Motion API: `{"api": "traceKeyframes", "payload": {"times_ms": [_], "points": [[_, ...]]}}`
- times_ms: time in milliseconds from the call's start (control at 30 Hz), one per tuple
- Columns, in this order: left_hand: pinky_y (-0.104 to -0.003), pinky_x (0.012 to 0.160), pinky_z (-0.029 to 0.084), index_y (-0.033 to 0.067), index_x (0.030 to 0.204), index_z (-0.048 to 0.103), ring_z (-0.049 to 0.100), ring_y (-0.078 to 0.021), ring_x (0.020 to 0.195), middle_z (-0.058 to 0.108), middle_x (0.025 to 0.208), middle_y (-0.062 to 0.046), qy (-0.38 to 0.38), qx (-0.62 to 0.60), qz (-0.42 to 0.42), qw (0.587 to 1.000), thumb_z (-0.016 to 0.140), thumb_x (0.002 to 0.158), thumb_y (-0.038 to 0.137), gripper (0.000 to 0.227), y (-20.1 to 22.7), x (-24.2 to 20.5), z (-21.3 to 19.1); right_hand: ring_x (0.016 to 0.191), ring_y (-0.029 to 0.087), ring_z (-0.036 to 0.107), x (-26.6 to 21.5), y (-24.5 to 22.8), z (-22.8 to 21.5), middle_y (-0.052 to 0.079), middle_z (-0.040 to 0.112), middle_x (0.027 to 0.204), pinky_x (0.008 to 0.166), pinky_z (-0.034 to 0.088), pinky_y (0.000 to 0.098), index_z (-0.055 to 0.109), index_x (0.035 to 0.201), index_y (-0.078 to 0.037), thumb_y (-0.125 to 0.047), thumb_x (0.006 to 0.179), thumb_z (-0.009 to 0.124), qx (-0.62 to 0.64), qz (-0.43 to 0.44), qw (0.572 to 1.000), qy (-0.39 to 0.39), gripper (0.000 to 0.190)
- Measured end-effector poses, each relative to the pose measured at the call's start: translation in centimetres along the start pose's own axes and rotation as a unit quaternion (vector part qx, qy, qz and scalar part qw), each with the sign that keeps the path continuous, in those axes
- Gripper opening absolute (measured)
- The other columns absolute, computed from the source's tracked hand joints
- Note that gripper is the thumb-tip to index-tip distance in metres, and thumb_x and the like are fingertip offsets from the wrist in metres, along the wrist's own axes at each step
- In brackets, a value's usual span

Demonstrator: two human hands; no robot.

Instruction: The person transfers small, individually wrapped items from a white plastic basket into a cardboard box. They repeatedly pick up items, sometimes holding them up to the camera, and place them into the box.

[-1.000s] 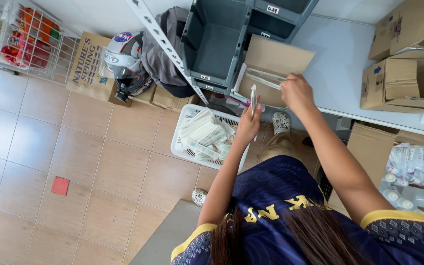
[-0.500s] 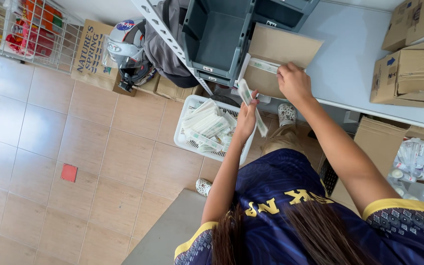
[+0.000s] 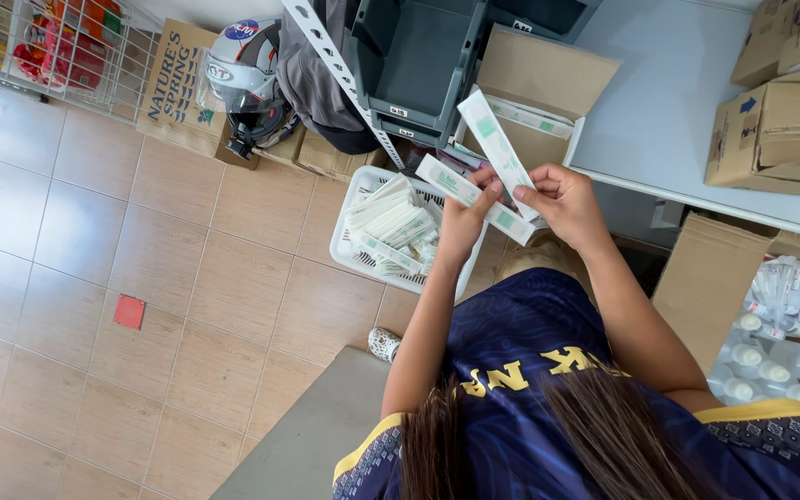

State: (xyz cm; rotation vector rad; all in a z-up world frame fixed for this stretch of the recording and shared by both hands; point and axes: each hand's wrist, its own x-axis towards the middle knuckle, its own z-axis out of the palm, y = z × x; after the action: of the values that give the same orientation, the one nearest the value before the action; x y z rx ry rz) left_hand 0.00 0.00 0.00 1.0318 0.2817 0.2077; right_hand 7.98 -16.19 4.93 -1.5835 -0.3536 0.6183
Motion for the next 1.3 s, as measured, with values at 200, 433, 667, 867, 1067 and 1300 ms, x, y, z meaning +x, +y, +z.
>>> {"api": "traceKeyframes", "payload": {"times_ms": [200,433,667,867,1067,1300], "points": [[-0.028,0.079,0.054,0.0000,0.121,0.073,0.064,-0.0099,0.086,0.074,0.095,-0.005,0.050,0.120,0.021,0.991,0.068,0.103,0.018,0.026,0.9,-1.2,0.4,0.069,0.011,0.065,-0.3,-0.1,0.7,0.009,0.074,0.082,0.062,0.053,0.0279,0.074,0.103,0.003,-0.015,0.096,0.073,-0.125,0.074,0.982,-0.118,0.019],[-0.037,0.073,0.053,0.0062,0.105,0.077,0.069,-0.0299,0.079,0.070,0.089,-0.015,0.021,0.430,0.104,0.897,0.073,0.093,0.018,0.017,9.0,-3.7,1.0,0.067,0.008,0.063,0.0,-4.8,0.9,0.002,0.072,0.089,0.054,0.046,0.0217,0.069,0.115,0.000,-0.017,0.100,0.069,-0.014,0.043,0.998,-0.035,0.023],[-0.043,0.077,0.054,0.0079,0.098,0.077,0.068,-0.0346,0.086,0.070,0.088,-0.012,-0.037,0.487,0.147,0.860,0.072,0.091,0.021,0.016,9.0,-3.3,0.7,0.072,0.005,0.059,-0.5,-5.8,-4.7,0.002,0.069,0.088,0.061,0.047,0.0198,0.071,0.111,-0.001,-0.008,0.096,0.075,-0.021,-0.026,0.997,-0.063,0.017],[-0.046,0.081,0.054,0.0067,0.118,0.071,0.068,-0.0397,0.094,0.070,0.103,-0.019,0.064,0.481,0.169,0.858,0.063,0.101,0.020,0.023,7.0,-1.6,0.6,0.079,0.006,0.062,-0.5,-5.6,-8.0,0.003,0.071,0.089,0.070,0.049,0.0215,0.069,0.098,-0.001,-0.005,0.096,0.077,-0.220,-0.082,0.971,0.036,0.009],[-0.050,0.088,0.054,0.0130,0.143,0.058,0.066,-0.0441,0.104,0.068,0.121,-0.022,0.013,0.522,0.069,0.850,0.055,0.103,0.025,0.042,-0.6,1.4,0.4,0.082,0.021,0.062,6.6,2.6,-7.5,0.006,0.070,0.084,0.074,0.050,0.0383,0.070,0.088,-0.005,-0.005,0.093,0.081,-0.408,-0.160,0.886,0.150,0.011],[-0.049,0.094,0.055,0.0161,0.150,0.049,0.063,-0.0439,0.120,0.052,0.149,-0.024,0.005,0.565,0.104,0.818,0.057,0.101,0.022,0.050,-7.0,3.4,-0.2,0.107,0.030,0.055,10.8,7.7,-6.2,0.007,0.068,0.099,0.090,0.043,0.0432,0.076,0.086,-0.007,-0.019,0.086,0.083,-0.600,-0.230,0.747,0.169,0.014]]}}
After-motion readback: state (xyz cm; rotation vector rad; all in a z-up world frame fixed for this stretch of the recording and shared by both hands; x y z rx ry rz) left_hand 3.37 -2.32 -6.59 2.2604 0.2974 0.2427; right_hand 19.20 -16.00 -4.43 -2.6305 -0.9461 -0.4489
